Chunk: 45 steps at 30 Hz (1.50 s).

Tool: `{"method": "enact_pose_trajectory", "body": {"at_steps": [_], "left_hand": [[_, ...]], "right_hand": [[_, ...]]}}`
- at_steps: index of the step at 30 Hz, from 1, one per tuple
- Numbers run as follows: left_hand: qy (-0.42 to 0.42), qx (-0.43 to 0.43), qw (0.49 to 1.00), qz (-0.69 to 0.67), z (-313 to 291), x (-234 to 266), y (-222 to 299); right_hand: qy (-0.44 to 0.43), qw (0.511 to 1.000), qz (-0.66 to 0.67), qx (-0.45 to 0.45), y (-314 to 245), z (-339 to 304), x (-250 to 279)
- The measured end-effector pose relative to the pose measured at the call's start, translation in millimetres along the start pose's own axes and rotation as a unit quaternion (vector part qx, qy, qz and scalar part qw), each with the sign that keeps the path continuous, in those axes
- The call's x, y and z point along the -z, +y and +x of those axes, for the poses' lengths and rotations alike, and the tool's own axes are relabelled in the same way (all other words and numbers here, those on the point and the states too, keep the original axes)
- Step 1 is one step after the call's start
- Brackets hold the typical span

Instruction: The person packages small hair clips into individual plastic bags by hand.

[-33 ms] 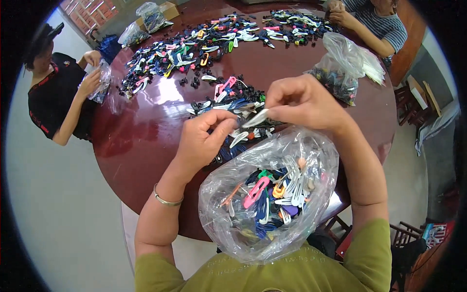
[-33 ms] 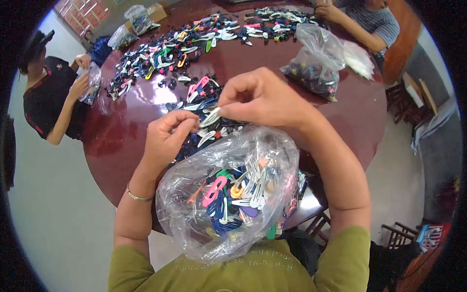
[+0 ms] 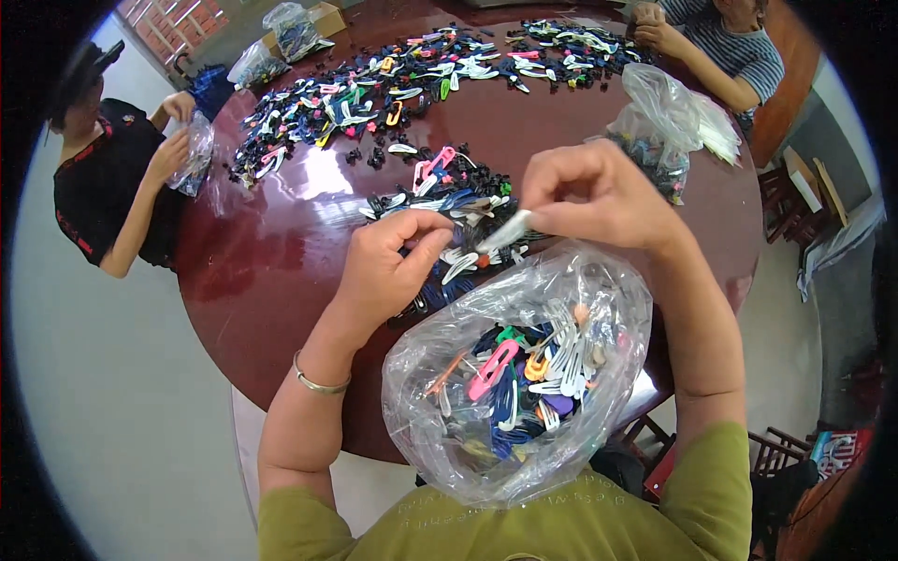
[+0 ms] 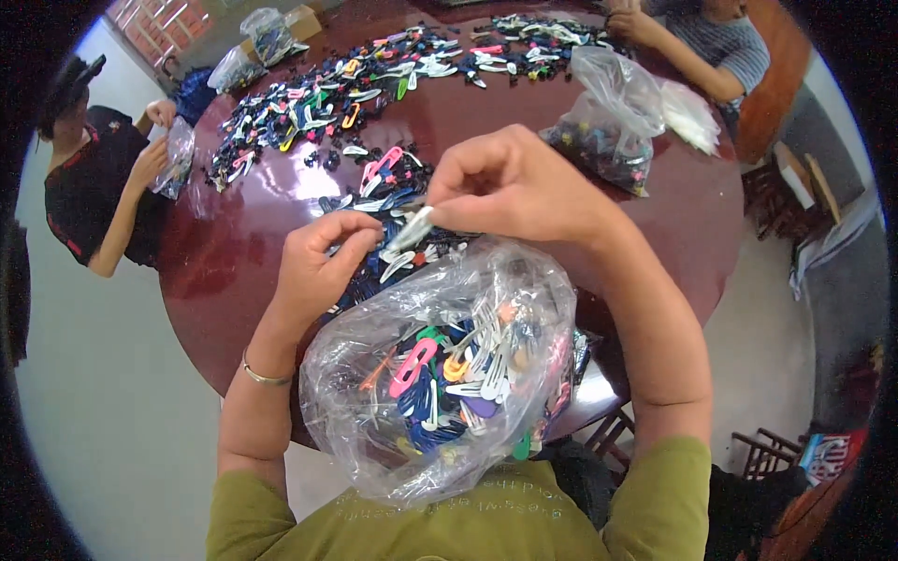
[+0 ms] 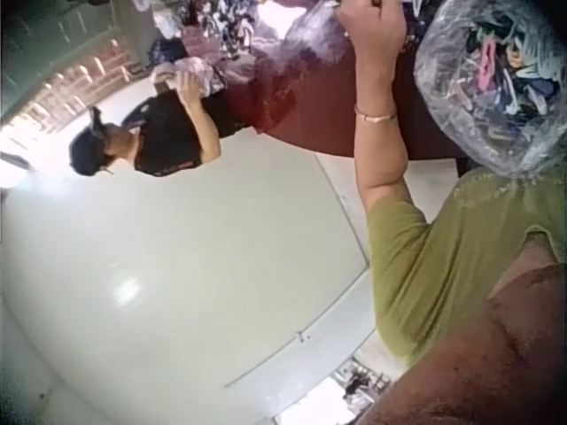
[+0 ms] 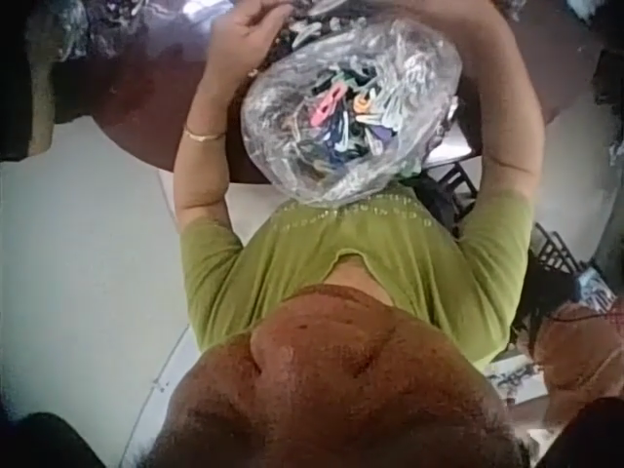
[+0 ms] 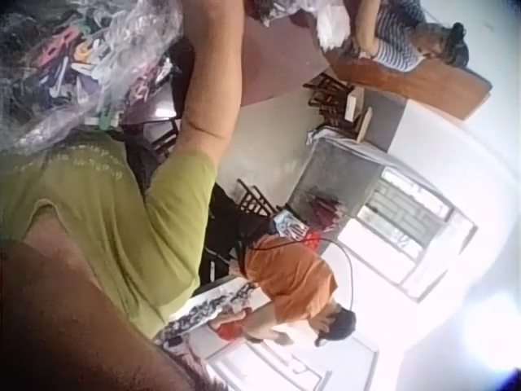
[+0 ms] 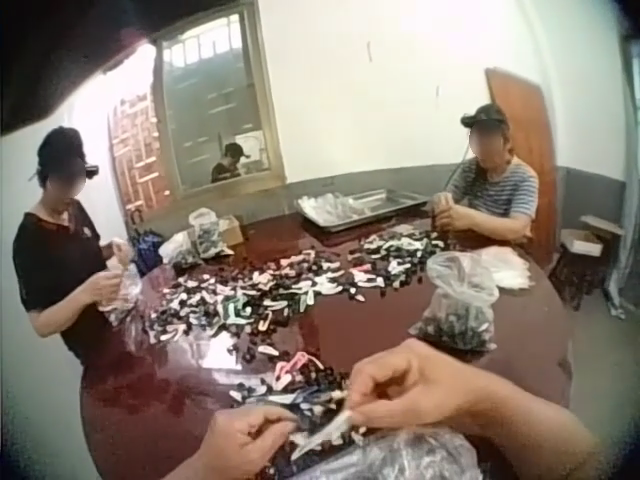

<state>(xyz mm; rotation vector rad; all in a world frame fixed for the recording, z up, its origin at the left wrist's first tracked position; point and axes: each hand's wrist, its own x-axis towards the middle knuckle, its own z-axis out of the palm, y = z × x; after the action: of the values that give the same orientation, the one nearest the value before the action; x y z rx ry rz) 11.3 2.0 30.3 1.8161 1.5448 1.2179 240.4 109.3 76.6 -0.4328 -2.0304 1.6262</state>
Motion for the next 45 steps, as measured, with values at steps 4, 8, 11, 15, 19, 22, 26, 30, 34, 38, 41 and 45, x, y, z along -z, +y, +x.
{"method": "enact_pose_trajectory", "body": {"at_steps": [4, 8, 11, 15, 19, 22, 26, 30, 34, 38, 41, 45], "left_hand": [[-0.041, -0.202, 0.960, 0.190, 2.7, 6.1, -7.6], [-0.076, -0.180, 0.947, 0.255, -1.5, 2.5, 4.5], [-0.065, -0.204, 0.939, 0.270, -3.5, 1.4, 4.6], [-0.047, -0.231, 0.936, 0.261, -1.9, -5.3, -1.8], [-0.020, -0.247, 0.933, 0.260, -1.7, -5.1, -8.8], [-0.028, -0.254, 0.925, 0.280, -0.8, 0.2, -11.1], [0.005, -0.232, 0.936, 0.266, 1.8, -0.3, -6.7], [0.006, -0.174, 0.967, 0.184, -0.5, -5.7, -5.6], [-0.010, -0.100, 0.990, 0.098, -2.9, -13.8, -1.4], [-0.020, -0.079, 0.995, 0.061, -3.5, -14.4, -0.5], [0.056, -0.081, 0.994, 0.056, 1.6, -2.0, 5.6], [0.136, -0.105, 0.970, 0.173, 5.5, 26.7, -7.3]], "right_hand": [[-0.134, 0.987, -0.005, 0.090, -24.5, -8.0, 5.5], [-0.022, 0.997, -0.069, -0.026, -9.0, -3.4, 3.2], [-0.014, 0.998, -0.035, -0.043, 14.0, 6.0, 2.4], [-0.028, 0.996, -0.054, -0.065, 27.4, 10.8, -3.1], [-0.046, 0.992, -0.051, -0.103, 32.4, 14.7, -9.8], [-0.040, 0.990, -0.050, -0.128, 32.0, 15.8, -10.5], [-0.021, 0.996, -0.022, -0.087, 41.5, 17.4, -14.7], [-0.016, 0.996, -0.040, -0.079, 42.3, 18.8, -20.7], [-0.028, 0.994, -0.102, -0.030, 44.4, 19.2, -19.1], [-0.021, 0.991, -0.117, -0.056, 40.2, 17.7, -17.7], [0.059, 0.992, -0.082, -0.073, 31.7, 15.4, -7.2], [0.007, 1.000, -0.001, -0.025, -1.4, 1.2, 14.3]]}}
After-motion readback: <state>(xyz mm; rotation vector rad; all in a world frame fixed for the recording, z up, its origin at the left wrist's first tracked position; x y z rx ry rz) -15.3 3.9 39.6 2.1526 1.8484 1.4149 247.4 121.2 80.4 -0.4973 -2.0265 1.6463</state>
